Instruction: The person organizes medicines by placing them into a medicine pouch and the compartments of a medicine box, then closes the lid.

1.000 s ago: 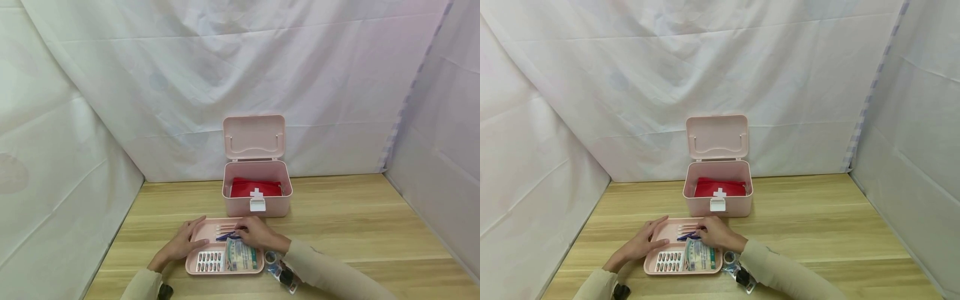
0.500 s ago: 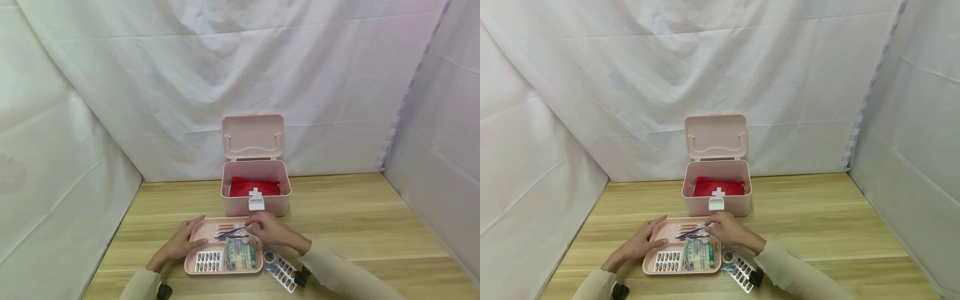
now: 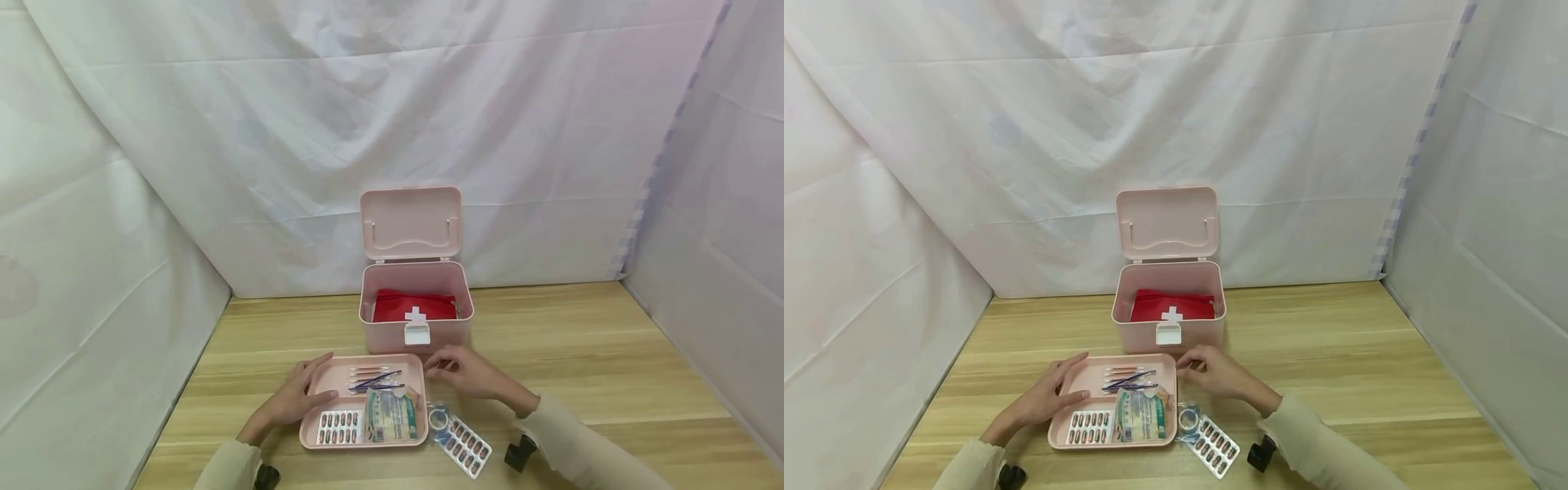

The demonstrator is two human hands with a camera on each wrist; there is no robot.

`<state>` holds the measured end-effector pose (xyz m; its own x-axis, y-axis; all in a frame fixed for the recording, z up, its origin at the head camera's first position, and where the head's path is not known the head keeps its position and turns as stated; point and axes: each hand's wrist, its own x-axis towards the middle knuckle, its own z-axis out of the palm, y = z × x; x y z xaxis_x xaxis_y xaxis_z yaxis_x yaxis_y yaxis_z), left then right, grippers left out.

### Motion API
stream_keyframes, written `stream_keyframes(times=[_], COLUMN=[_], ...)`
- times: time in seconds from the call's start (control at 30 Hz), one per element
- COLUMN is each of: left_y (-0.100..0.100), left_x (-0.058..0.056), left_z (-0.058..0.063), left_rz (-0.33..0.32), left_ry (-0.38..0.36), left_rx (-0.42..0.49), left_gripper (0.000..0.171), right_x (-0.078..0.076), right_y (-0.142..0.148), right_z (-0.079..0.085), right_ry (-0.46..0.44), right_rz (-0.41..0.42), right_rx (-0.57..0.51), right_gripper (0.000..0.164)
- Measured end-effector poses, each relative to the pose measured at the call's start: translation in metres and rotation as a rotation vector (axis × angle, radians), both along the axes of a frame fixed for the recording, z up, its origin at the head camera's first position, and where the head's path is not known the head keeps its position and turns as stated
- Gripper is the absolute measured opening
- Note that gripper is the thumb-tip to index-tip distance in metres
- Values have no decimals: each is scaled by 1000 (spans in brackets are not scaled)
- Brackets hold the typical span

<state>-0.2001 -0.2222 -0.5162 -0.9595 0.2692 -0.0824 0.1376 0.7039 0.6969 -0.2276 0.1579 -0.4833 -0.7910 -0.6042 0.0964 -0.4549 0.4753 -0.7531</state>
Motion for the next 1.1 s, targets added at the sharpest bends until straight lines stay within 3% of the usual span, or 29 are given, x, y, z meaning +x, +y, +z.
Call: stream_keyframes(times=[0.6,1.1], left_y=[-1,-1], left_x=[-1,-1], left_z=[-3,-1], left_rz=[9,1], left_ry=[-9,0], left_rx=[-9,-15], left_gripper=[78,77], right_x=[14,21], right_y=[22,20], right_z=[-22,-33], right_ry=[-266,-268], right_rz=[-1,9], right_rx=[40,50], right_gripper=[35,41])
